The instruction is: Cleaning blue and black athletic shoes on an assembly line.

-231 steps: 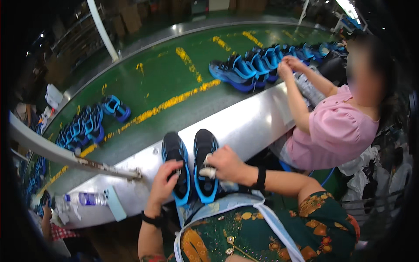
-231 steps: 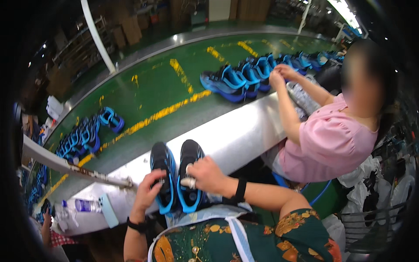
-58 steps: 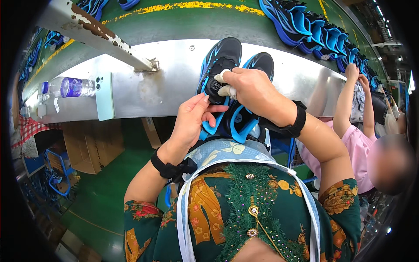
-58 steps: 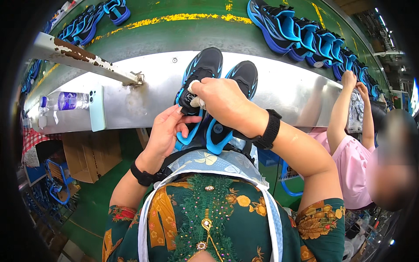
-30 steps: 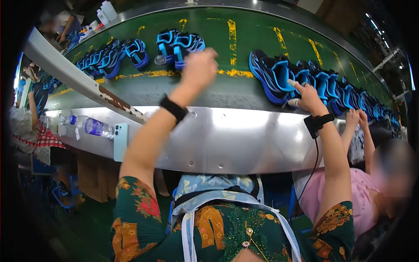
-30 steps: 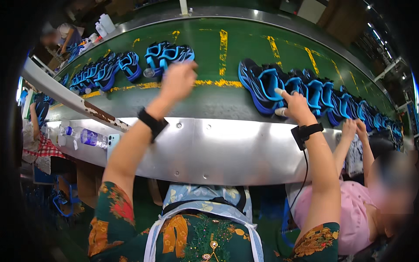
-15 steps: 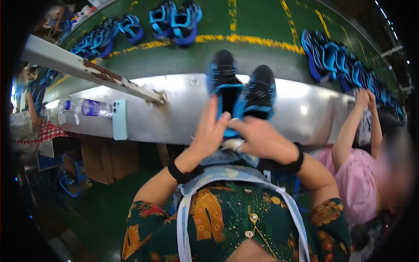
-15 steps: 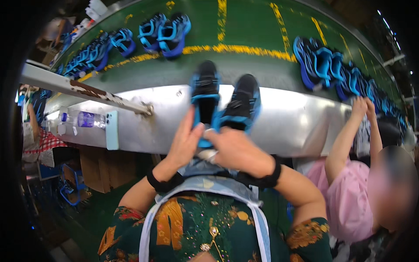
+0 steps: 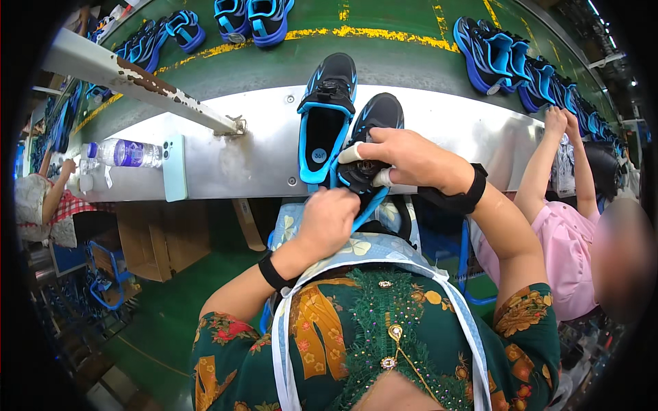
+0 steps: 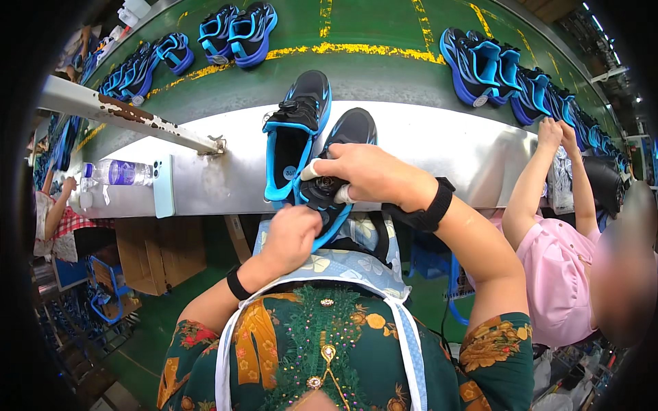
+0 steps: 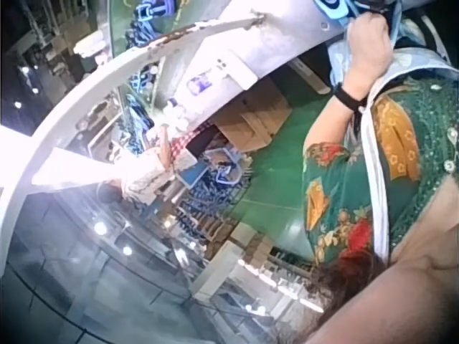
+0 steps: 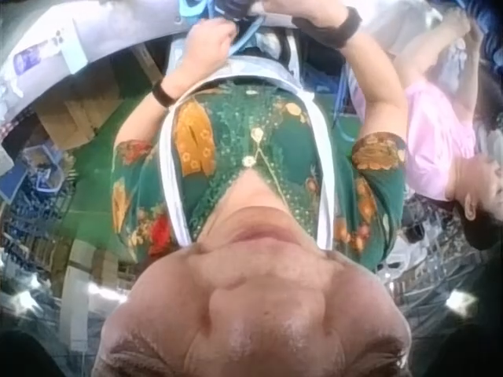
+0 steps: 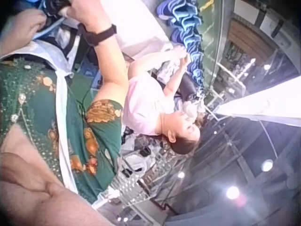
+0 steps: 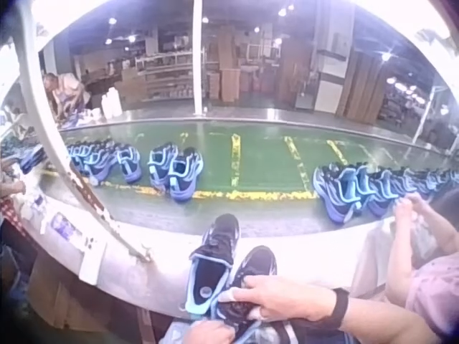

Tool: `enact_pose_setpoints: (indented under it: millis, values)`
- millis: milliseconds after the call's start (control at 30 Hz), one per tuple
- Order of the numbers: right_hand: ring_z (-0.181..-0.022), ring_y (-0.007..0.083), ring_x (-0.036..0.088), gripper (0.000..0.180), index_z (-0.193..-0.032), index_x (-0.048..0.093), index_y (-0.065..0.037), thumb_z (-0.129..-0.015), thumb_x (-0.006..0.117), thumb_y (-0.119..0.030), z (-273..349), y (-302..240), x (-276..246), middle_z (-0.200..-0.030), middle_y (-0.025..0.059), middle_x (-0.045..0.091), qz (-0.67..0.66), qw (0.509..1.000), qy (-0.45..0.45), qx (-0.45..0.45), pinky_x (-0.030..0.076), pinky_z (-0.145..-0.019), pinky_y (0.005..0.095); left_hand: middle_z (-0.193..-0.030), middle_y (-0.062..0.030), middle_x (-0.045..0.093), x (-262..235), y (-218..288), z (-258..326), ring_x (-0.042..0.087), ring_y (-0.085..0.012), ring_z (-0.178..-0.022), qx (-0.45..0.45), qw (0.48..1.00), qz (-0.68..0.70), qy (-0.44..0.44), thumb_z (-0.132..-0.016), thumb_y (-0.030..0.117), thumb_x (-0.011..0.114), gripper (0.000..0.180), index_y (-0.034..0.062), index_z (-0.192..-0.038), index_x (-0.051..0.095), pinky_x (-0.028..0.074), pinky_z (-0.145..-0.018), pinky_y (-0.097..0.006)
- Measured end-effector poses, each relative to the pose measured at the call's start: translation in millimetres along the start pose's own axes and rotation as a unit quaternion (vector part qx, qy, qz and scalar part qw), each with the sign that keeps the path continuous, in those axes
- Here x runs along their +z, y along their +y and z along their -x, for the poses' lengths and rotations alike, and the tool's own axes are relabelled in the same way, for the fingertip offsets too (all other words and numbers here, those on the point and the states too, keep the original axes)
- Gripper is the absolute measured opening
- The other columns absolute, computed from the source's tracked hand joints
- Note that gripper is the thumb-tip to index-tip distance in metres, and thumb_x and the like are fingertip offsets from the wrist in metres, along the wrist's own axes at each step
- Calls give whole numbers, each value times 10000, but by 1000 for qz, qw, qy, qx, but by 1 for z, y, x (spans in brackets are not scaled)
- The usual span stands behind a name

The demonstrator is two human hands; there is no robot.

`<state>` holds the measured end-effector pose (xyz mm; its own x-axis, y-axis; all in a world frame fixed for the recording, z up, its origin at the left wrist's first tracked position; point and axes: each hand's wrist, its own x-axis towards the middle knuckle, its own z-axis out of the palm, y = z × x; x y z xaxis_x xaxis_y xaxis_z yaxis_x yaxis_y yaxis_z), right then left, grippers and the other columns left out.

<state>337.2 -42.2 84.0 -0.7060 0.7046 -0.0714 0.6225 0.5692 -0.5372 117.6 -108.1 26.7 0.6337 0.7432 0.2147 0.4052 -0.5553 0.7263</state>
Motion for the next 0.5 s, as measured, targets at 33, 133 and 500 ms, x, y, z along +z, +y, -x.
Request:
enact_pose_setpoints:
  millis: [33,133,500]
  values:
    - [-826,363,590,523,-1193,581,-156,-698,689,-27,4,-4,-1,-881,149,560,-1,1000,-1,-1,480,-716,454,-735,-95,553,-1,-3,1,555,-316,-730,-18,999,16,23,-752,0,511,84,56,-786,564,418,-662,-394]
    - [-813,368,614,467,-1140,576,-126,-698,659,4,14,-12,-13,-812,122,573,35,998,-44,7,481,-684,460,-729,-81,612,-8,4,-3,540,-229,-628,-144,979,142,37,-834,61,511,109,51,-868,615,401,-574,-330]
    - [-766,333,645,262,-957,659,-33,-741,763,-138,29,-13,13,-760,123,648,-20,981,183,52,488,-679,412,-866,-69,721,-12,1,-31,437,-25,-507,-360,808,454,-106,-981,180,535,169,42,-971,631,360,-465,-184]
